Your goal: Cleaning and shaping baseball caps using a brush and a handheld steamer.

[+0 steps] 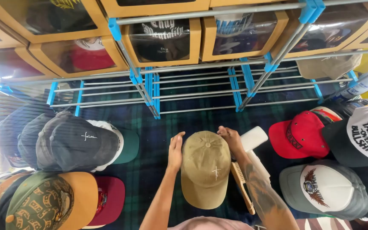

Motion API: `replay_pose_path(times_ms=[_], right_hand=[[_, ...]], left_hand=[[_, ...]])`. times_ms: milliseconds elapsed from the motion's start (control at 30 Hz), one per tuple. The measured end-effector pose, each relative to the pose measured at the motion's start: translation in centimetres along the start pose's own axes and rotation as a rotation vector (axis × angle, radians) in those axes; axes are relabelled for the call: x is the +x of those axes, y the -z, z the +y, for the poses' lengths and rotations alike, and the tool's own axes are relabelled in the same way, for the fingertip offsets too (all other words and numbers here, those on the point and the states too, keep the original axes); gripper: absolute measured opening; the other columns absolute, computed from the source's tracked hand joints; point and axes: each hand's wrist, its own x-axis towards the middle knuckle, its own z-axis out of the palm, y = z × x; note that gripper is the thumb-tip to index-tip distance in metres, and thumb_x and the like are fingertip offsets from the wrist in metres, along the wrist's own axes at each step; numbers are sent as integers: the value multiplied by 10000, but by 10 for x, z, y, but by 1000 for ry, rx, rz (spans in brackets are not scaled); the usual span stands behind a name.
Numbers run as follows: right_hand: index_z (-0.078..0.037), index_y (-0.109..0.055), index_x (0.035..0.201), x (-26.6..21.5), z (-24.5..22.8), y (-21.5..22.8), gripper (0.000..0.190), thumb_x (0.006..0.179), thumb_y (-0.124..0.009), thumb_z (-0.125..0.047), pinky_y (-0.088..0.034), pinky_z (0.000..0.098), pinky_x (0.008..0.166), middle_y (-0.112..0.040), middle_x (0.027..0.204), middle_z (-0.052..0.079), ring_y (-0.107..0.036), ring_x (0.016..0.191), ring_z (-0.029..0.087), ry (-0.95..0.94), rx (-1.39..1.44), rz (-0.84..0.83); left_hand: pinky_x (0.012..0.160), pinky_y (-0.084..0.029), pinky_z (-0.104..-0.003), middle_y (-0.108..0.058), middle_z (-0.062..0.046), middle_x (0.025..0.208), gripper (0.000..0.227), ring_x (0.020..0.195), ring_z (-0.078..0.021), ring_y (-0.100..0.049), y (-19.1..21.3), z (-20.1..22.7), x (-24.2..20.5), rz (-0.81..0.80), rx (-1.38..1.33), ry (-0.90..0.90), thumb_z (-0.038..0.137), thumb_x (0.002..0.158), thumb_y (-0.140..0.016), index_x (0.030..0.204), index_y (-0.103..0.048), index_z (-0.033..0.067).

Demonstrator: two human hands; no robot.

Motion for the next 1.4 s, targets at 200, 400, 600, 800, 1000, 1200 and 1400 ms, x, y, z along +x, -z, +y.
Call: replay_pose_path(times_ms=[200,400,600,800,1000,1200,1400], right_hand=[[23,-592,1436,-123,-53,7,653,1131,-205,-406,-269,531,1236,-555,1471,299,-433,1446,427,139,313,29],[-21,-448,1551,-120,-9,-15,623,1115,-222,-404,-230,521,1241,-480,1547,258,-384,1477,391,390,253,75],[6,-446,1536,-146,-48,-7,662,1115,-192,-438,-197,546,1256,-476,1539,277,-371,1483,408,364,270,6],[-39,-520,1511,-81,3,-5,577,1122,-314,-413,-235,512,1246,-538,1505,218,-423,1460,369,462,266,-72],[-64,-568,1476,-110,-29,-6,627,1102,-309,-496,-293,497,1223,-597,1456,210,-495,1419,344,381,310,-56],[-75,-590,1469,-126,-47,-6,711,1073,-352,-616,-248,495,1262,-527,1514,233,-429,1457,373,198,313,21],[-34,-334,1603,-153,-5,-13,621,1125,-323,-429,-227,563,1262,-367,1590,313,-334,1481,446,237,224,108]], left_hand=[[1229,-249,-517,-408,-264,1585,567,1475,-371,-352,-19,-46,-46,24,-15,-383,240,1075,-294,1584,-374,3],[1233,-258,-452,-440,-191,1583,654,1481,-318,-392,-22,-42,-49,30,-36,-454,420,1083,-214,1574,-388,25],[1220,-292,-466,-489,-202,1554,675,1459,-317,-430,-14,-37,-43,-57,-20,-440,461,1098,-193,1552,-424,19],[1231,-302,-467,-566,-183,1498,650,1442,-327,-461,-9,5,-23,-228,-20,-274,475,1111,-224,1489,-551,60],[1230,-325,-438,-616,-121,1462,736,1411,-288,-520,-7,32,-25,-291,-38,-95,580,1085,-155,1458,-614,142],[1228,-353,-436,-616,-115,1458,746,1407,-290,-523,-5,29,-24,-301,30,-91,581,1086,-121,1449,-622,163],[1228,-291,-511,-429,-259,1583,628,1469,-370,-391,-16,-42,-52,13,-52,-395,416,1122,-249,1552,-426,-6]])
